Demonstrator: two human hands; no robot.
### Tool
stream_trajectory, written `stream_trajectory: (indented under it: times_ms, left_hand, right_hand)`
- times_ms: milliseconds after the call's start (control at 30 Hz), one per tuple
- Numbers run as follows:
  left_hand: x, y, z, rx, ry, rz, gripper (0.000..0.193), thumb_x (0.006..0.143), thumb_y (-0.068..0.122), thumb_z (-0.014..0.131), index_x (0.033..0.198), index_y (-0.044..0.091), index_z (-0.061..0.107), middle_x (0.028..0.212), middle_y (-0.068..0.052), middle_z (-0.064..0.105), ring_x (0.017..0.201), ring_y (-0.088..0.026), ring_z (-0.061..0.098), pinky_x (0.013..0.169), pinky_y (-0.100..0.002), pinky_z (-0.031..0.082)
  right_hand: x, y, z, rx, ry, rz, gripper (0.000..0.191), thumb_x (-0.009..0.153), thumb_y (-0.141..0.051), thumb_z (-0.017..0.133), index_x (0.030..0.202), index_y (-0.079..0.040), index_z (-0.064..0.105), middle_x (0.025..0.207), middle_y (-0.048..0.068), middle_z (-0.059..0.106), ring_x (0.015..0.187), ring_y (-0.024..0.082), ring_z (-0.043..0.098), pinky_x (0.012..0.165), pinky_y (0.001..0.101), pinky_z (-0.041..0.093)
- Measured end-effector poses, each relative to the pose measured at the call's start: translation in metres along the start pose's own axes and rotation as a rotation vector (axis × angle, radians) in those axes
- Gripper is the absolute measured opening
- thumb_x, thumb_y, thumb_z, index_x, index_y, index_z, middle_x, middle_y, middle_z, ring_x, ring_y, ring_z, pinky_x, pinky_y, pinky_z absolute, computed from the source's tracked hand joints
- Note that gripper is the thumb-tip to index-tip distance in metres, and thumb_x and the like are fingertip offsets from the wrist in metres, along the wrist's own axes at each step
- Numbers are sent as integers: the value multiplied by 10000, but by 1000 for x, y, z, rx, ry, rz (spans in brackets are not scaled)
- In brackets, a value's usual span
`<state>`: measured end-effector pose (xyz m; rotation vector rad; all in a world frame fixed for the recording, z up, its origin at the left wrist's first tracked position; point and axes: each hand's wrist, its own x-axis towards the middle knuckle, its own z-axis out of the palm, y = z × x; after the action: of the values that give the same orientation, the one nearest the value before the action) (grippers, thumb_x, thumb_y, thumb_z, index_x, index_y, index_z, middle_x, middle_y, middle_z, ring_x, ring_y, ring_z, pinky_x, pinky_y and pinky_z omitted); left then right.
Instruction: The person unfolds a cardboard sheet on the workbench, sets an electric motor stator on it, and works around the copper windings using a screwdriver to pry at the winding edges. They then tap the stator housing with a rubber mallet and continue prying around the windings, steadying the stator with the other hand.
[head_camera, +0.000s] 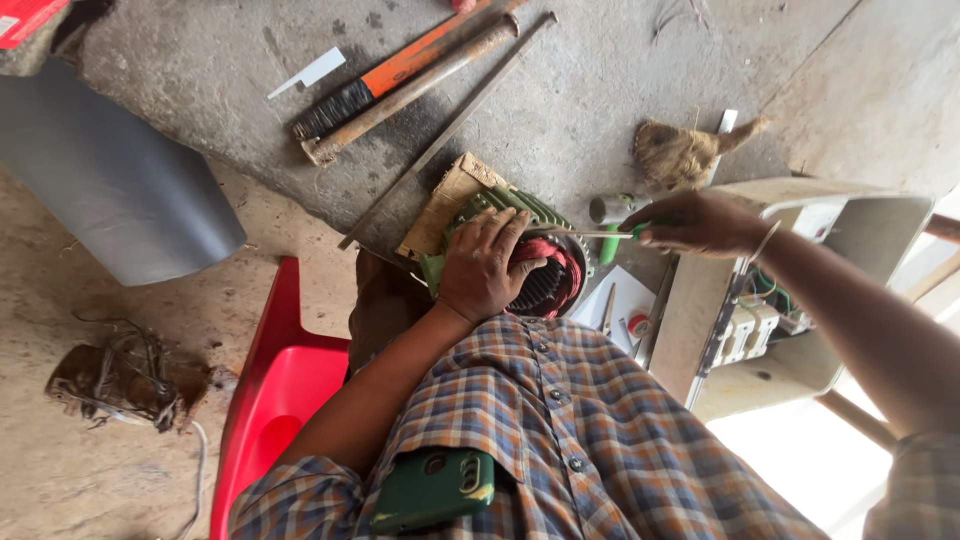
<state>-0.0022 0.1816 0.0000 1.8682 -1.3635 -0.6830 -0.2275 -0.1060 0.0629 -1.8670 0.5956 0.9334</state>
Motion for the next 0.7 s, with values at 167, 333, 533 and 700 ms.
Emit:
stream_trajectory:
  times_ms: [167, 333, 533, 700]
  left_hand:
    - [-1, 1, -2, -4, 28, 16, 651, 978, 529, 633, 1427, 61, 578, 1381, -156, 617, 1286, -373, 559, 1079, -495, 435]
    - [1, 2, -2, 24, -1, 8, 648, 975, 527, 635, 1408, 47, 583, 1377, -165, 619, 1268, -375, 566, 1054, -498, 436]
    - [0, 1, 0, -8, 26, -3, 649, 974, 545, 630, 1415, 72, 583, 1381, -152, 619, 1291, -377, 572, 1079, -501, 434]
    - [-3, -1, 3, 24, 25, 26, 658, 980, 532, 639, 1447, 75, 562, 1397, -166, 611, 1304, -378, 555, 1092, -503, 429]
  right_hand:
    - [-7, 33, 40, 231, 0, 181, 407, 968, -378, 596, 1296, -174, 726, 786, 89, 746, 564, 103, 605, 533, 286, 584]
    - [-22, 38, 106, 481, 94, 165, 507, 920, -358, 572, 1394, -181, 608, 879, -14, 714, 550, 68, 589, 495, 255, 572]
    - [-20, 23, 61, 339, 49, 107, 435, 945, -364, 618, 1313, -151, 710, 717, 30, 723, 530, 88, 558, 503, 274, 535]
    - [-11, -3, 46, 195, 54, 54, 427, 931, -371, 656, 1290, -149, 723, 760, 34, 772, 565, 94, 602, 570, 278, 551]
